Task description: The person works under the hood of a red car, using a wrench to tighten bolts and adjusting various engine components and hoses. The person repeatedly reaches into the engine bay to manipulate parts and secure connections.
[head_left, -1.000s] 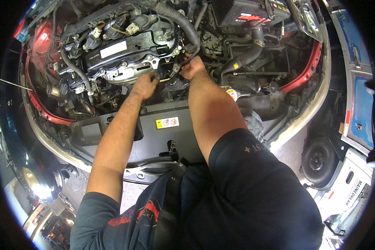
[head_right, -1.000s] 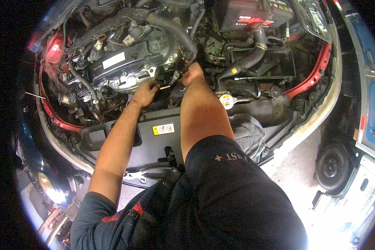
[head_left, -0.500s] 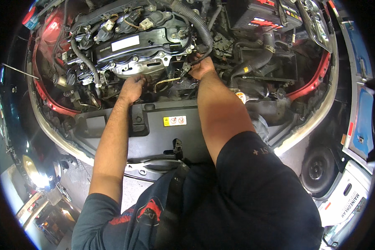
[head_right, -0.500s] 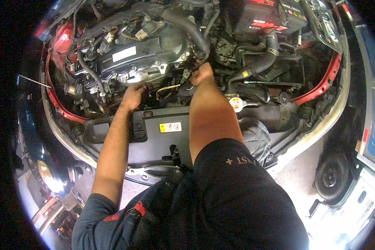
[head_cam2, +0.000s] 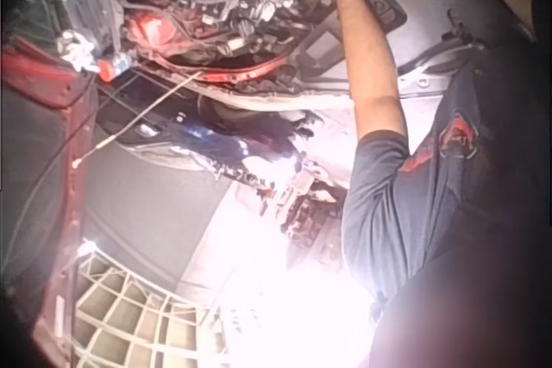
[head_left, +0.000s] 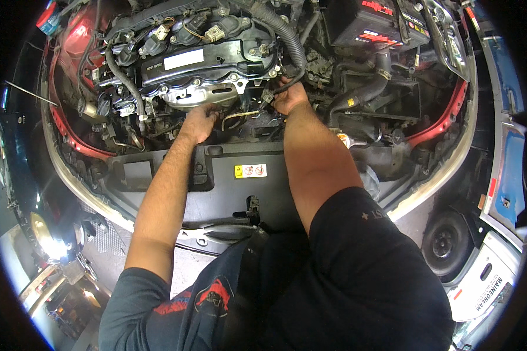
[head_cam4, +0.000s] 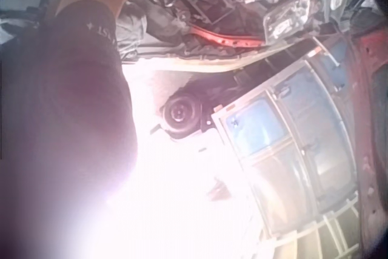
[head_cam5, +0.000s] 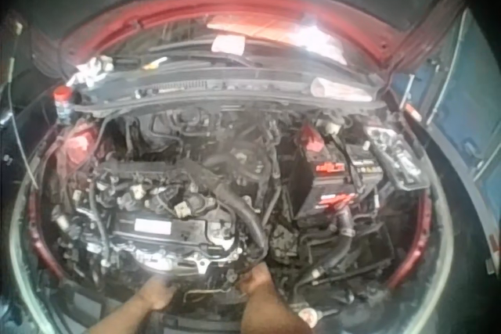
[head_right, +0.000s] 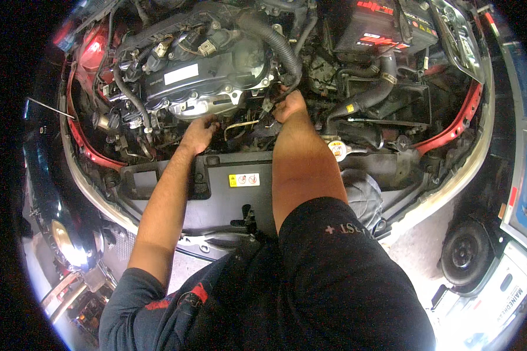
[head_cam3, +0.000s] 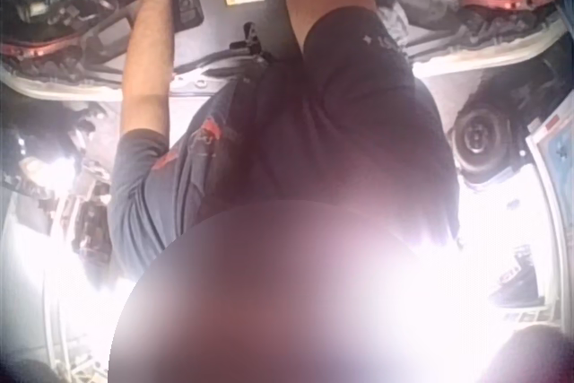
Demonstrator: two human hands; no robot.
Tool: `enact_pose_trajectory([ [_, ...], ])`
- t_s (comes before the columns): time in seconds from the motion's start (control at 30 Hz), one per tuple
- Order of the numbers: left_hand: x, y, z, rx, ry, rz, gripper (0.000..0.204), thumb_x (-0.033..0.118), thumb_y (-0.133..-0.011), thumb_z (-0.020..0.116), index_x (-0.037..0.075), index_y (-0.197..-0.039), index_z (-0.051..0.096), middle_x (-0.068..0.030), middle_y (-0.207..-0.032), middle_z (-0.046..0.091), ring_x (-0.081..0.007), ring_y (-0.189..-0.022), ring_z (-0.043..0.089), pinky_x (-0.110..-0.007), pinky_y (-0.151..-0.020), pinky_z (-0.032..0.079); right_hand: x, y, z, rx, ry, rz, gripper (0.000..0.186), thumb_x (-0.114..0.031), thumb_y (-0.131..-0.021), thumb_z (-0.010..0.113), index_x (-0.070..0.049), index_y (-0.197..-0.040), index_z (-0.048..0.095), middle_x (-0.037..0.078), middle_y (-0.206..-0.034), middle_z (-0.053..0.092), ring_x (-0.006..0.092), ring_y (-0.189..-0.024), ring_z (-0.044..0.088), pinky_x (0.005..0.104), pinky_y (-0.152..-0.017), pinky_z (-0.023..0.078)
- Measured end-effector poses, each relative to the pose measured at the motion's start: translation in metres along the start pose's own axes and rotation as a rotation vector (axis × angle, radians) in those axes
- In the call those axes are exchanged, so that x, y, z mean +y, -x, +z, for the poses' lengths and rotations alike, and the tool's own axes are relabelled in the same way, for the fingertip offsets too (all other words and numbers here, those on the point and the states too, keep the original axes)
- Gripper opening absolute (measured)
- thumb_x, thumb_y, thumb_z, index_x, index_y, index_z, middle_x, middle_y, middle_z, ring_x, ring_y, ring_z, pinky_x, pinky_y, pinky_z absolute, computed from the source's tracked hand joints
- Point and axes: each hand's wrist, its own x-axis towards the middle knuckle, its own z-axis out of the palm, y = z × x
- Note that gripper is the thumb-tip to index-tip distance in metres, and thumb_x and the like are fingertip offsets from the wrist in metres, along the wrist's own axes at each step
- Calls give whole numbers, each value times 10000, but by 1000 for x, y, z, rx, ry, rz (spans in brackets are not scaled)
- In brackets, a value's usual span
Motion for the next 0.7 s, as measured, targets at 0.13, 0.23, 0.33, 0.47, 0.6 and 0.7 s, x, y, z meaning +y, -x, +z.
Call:
enact_pose_trajectory([
  [0.13, -2, -1, -1, 2, -5, 20, 404, 228, -931, 562, 1, -1265, 561, -226, -1235, 601, -343, -1197, 552, -378, -1047, 402, 2, -4, 1, 25, -3, -2, 255, -285, -948, 399, -175, -871, 616, -10, -898, 581, 137, -700, 427, 268, -615, 371],
  [0.23, -5, -2, 3, 63, -22, 50, 398, 232, -926, 570, 7, -1254, 569, -228, -1228, 602, -347, -1189, 555, -382, -1046, 403, 5, -26, -7, 40, -20, 18, 280, -298, -954, 386, -168, -903, 629, 15, -965, 627, 162, -787, 518, 308, -717, 417],
  [0.33, -5, -3, 4, 70, -34, 54, 394, 235, -922, 578, 9, -1246, 574, -227, -1234, 599, -346, -1191, 553, -383, -1046, 404, 4, -33, -13, 9, -16, 67, 295, -311, -958, 387, -170, -947, 647, 26, -948, 639, 169, -800, 552, 311, -741, 438],
  [0.47, -1, -1, 4, 80, -55, 79, 369, 222, -906, 590, 23, -1217, 596, -218, -1193, 621, -351, -1153, 574, -394, -1016, 429, -1, -15, -10, 20, 69, 11, 299, -323, -963, 400, -177, -990, 660, 14, -766, 518, 141, -634, 445, 280, -666, 415],
  [0.6, 2, 3, 3, 43, -61, 48, 365, 235, -875, 628, 25, -1174, 616, -212, -1148, 643, -351, -1115, 595, -402, -992, 448, 0, -13, -6, 22, 22, 5, 284, -324, -956, 438, -170, -1030, 665, 53, -820, 559, 187, -659, 477, 354, -762, 430],
  [0.7, 2, 2, 2, -17, -74, 100, 365, 255, -856, 653, 20, -1134, 627, -206, -1123, 652, -350, -1098, 602, -405, -986, 454, 0, -29, -14, 6, 59, 10, 275, -329, -950, 456, -169, -1028, 665, 64, -842, 562, 209, -671, 477, 406, -835, 424],
])
